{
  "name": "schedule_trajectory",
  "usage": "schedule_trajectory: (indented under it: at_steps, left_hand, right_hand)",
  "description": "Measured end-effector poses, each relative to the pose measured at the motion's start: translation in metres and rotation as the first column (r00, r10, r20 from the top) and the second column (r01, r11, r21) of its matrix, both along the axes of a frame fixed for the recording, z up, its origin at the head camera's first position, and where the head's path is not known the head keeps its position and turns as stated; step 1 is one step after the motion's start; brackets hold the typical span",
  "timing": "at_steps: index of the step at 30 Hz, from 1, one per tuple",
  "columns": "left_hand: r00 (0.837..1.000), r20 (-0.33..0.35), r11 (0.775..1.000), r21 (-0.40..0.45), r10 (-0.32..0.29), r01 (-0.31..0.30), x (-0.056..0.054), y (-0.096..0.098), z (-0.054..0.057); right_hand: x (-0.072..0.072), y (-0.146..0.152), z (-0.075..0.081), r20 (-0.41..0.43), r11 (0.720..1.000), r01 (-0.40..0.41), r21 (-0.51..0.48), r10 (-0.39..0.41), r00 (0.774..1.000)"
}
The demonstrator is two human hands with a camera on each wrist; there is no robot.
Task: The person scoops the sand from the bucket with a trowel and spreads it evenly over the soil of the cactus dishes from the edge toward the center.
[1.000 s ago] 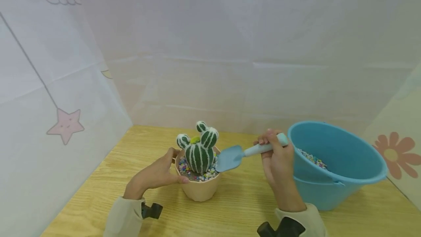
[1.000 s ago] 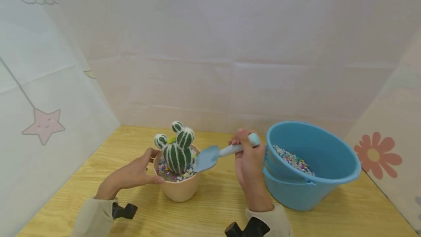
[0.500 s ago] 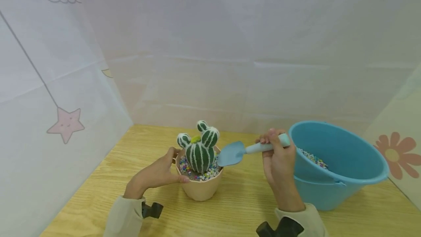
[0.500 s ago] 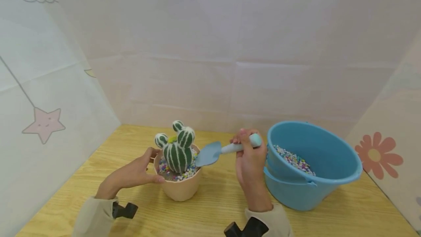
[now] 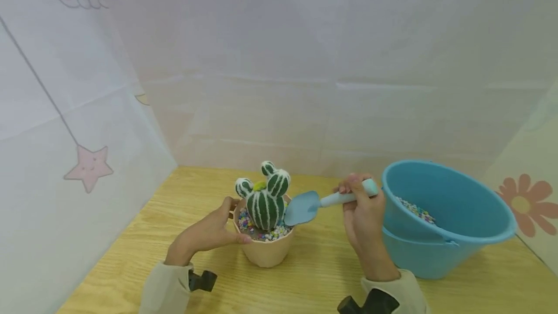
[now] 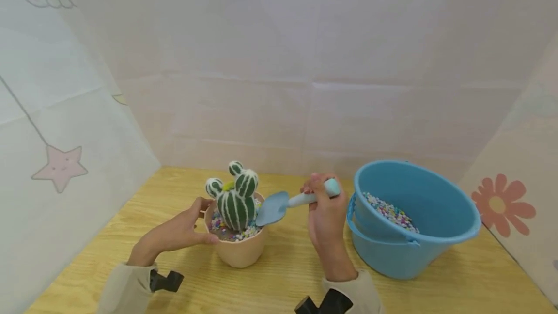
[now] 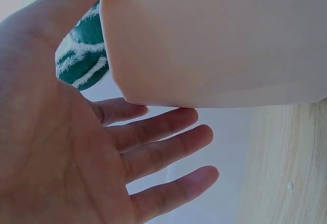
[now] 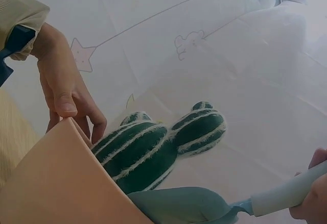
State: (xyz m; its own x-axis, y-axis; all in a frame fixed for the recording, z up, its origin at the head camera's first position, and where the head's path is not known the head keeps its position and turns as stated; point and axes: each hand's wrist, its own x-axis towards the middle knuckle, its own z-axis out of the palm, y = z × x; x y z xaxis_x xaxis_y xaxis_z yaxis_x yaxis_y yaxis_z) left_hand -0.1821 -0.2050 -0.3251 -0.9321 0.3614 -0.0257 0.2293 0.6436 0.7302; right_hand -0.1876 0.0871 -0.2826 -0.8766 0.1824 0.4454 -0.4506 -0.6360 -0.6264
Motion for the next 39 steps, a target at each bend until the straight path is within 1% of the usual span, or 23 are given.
schedule_trajectory:
  at_steps: [2, 4, 7, 11, 14, 16, 17, 23, 26, 28, 33, 35, 39]
  left_hand:
    - [1.000, 0.004, 1.000, 0.000, -0.001, 0.001, 0.001, 0.000, -0.001]
    - [1.000, 0.005, 1.000, -0.003, 0.000, 0.000, 0.001, 0.000, -0.002]
    - [1.000, 0.015, 1.000, -0.006, 0.001, -0.001, 0.002, 0.000, -0.002]
    - [0.999, 0.031, 1.000, -0.013, -0.008, 0.009, 0.003, 0.000, -0.002]
    - [0.999, 0.026, 0.999, -0.023, -0.024, 0.025, 0.003, 0.000, -0.001]
    - [1.000, 0.018, 0.999, -0.030, -0.024, 0.025, 0.004, -0.001, 0.000]
    - [1.000, 0.012, 0.999, -0.033, -0.023, 0.023, 0.004, -0.002, 0.000]
    - [1.000, 0.006, 0.999, -0.041, 0.018, -0.018, 0.006, -0.004, -0.003]
    - [1.000, 0.000, 0.999, -0.041, 0.028, -0.028, 0.007, -0.004, -0.003]
    - [1.000, -0.014, 0.999, -0.038, 0.025, -0.025, 0.009, -0.004, -0.003]
    - [0.997, -0.078, 0.999, -0.038, 0.012, -0.015, 0.016, -0.006, -0.002]
    - [0.995, -0.100, 0.999, -0.039, 0.011, -0.015, 0.020, -0.006, -0.001]
    - [0.993, -0.121, 0.999, -0.032, 0.013, -0.017, 0.030, -0.006, 0.001]
  right_hand:
    - [0.000, 0.000, -0.001, -0.006, 0.999, 0.011, -0.033, -0.011, 1.000]
    - [-0.001, -0.001, -0.003, -0.011, 0.999, 0.009, -0.045, -0.009, 1.000]
    - [-0.001, -0.002, -0.004, -0.001, 0.999, -0.003, -0.037, 0.003, 1.000]
    - [-0.001, 0.000, -0.003, 0.024, 1.000, -0.013, 0.001, 0.013, 1.000]
    - [-0.001, 0.003, -0.001, 0.051, 1.000, -0.020, 0.004, 0.020, 0.999]
    - [-0.001, 0.004, -0.001, 0.061, 1.000, -0.023, -0.006, 0.024, 0.998]
    - [-0.001, 0.004, -0.001, 0.066, 0.999, -0.028, -0.016, 0.029, 0.997]
    - [-0.002, 0.007, 0.000, 0.090, 0.999, -0.036, 0.000, 0.036, 0.995]
    - [-0.003, 0.010, -0.001, 0.105, 0.999, -0.046, -0.014, 0.048, 0.993]
    - [-0.004, 0.013, -0.002, 0.114, 0.998, -0.059, -0.028, 0.062, 0.991]
    - [-0.007, 0.023, -0.002, 0.136, 0.991, -0.103, -0.081, 0.113, 0.984]
    - [-0.008, 0.027, -0.002, 0.144, 0.987, -0.121, -0.104, 0.135, 0.980]
    - [-0.009, 0.037, -0.002, 0.158, 0.976, -0.158, -0.152, 0.181, 0.971]
